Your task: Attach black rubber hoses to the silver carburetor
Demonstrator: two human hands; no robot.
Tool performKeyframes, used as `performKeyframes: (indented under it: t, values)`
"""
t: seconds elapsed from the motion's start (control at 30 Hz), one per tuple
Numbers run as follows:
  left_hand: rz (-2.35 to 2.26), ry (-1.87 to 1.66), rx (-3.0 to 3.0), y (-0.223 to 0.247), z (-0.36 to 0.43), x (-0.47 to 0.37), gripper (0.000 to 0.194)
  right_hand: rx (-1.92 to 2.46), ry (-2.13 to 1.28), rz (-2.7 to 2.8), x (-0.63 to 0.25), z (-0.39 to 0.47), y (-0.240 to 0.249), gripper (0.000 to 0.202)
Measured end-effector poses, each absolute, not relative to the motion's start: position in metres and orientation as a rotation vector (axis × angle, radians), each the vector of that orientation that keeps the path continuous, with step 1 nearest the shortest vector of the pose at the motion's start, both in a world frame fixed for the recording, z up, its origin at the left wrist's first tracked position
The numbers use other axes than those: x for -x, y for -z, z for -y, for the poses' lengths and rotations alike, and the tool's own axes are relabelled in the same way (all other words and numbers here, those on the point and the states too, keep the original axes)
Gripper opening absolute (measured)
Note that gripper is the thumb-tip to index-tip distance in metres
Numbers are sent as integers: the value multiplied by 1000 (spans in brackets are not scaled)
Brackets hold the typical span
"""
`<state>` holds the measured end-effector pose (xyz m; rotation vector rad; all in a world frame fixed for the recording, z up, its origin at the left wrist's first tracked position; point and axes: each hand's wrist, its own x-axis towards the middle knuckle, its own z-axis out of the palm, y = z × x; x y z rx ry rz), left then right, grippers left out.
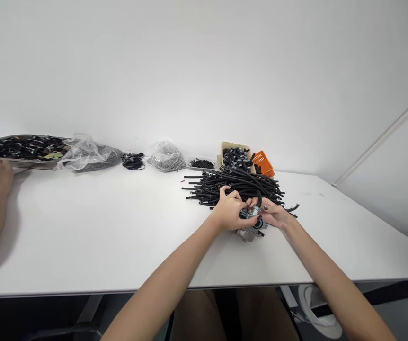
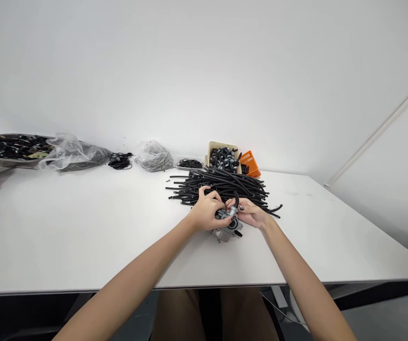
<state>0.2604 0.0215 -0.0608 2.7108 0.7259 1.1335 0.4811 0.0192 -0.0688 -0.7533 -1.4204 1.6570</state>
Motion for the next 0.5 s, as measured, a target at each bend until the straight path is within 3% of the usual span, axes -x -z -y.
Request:
performKeyframes:
  t: [0.33, 0.5]
  values:
    - [-720, -1124, -2718, 61, -21, -260, 32, 752, -1672, 1385, -476, -16, 65, 38]
    - [-705, -1149, -2709, 61, -22, -260, 34, 779, -1639, 1408, -480, -18, 70, 49]
